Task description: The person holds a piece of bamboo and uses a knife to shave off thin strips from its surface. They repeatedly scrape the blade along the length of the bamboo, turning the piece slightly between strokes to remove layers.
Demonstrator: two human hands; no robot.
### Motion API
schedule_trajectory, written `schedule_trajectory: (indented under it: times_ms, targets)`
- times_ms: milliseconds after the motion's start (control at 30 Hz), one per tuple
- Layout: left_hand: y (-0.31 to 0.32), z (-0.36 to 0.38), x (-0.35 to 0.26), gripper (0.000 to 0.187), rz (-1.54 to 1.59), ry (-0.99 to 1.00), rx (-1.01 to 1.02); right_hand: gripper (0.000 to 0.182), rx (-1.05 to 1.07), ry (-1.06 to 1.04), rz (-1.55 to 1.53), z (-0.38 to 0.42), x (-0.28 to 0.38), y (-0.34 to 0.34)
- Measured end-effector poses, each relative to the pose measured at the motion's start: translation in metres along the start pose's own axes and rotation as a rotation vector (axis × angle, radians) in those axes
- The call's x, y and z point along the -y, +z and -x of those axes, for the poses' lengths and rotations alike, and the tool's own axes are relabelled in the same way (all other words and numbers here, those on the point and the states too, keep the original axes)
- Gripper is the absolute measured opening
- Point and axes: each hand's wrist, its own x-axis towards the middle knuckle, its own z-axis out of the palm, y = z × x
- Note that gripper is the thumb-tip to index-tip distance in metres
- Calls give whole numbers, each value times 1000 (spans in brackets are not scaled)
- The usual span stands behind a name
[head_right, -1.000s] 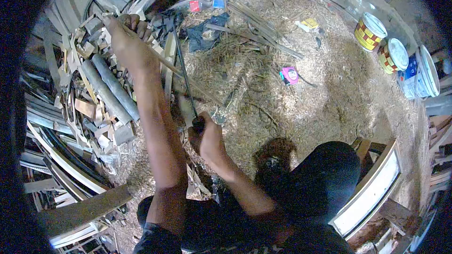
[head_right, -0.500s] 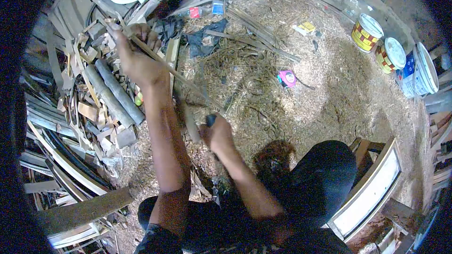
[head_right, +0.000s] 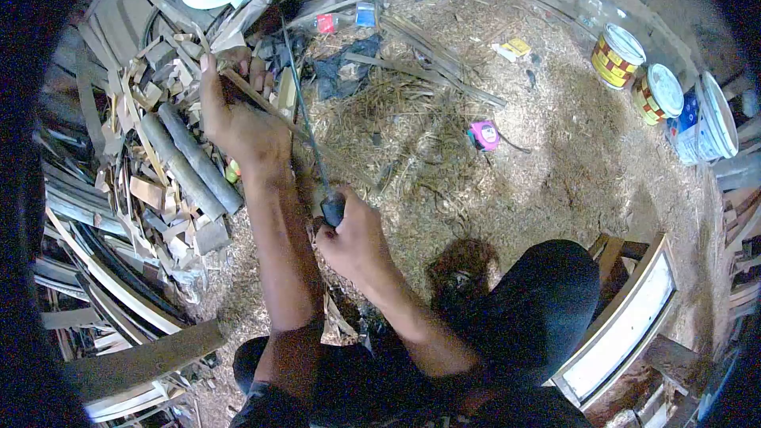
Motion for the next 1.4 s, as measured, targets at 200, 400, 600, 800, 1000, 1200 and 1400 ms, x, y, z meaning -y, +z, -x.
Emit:
schedule_trajectory:
  times_ms: [200, 400, 600, 800, 1000, 1200, 1400]
  targets:
    - [20, 15, -5, 35, 23, 38, -93, 20, -95, -114, -25, 2, -14, 0]
    - [14, 5, 0, 32, -19, 137, 57, 12, 24, 123, 214, -20, -106, 22]
    - [7, 2, 6, 37, 102, 84, 134, 12, -80, -183, -119, 1, 5, -10]
    - [5, 4, 2, 40, 49, 85, 90, 22, 75, -22, -90, -10, -13, -12]
    - [9, 11, 3, 41, 36, 75, 100, 13, -106, -153, -94, -2, -10, -5]
    - [3, 6, 1, 38, 50, 95, 128, 14, 17, -19, -28, -10, -45, -3]
    - [5, 7, 2, 40, 22, 60, 28, 11, -43, 16, -86, -7, -31, 6]
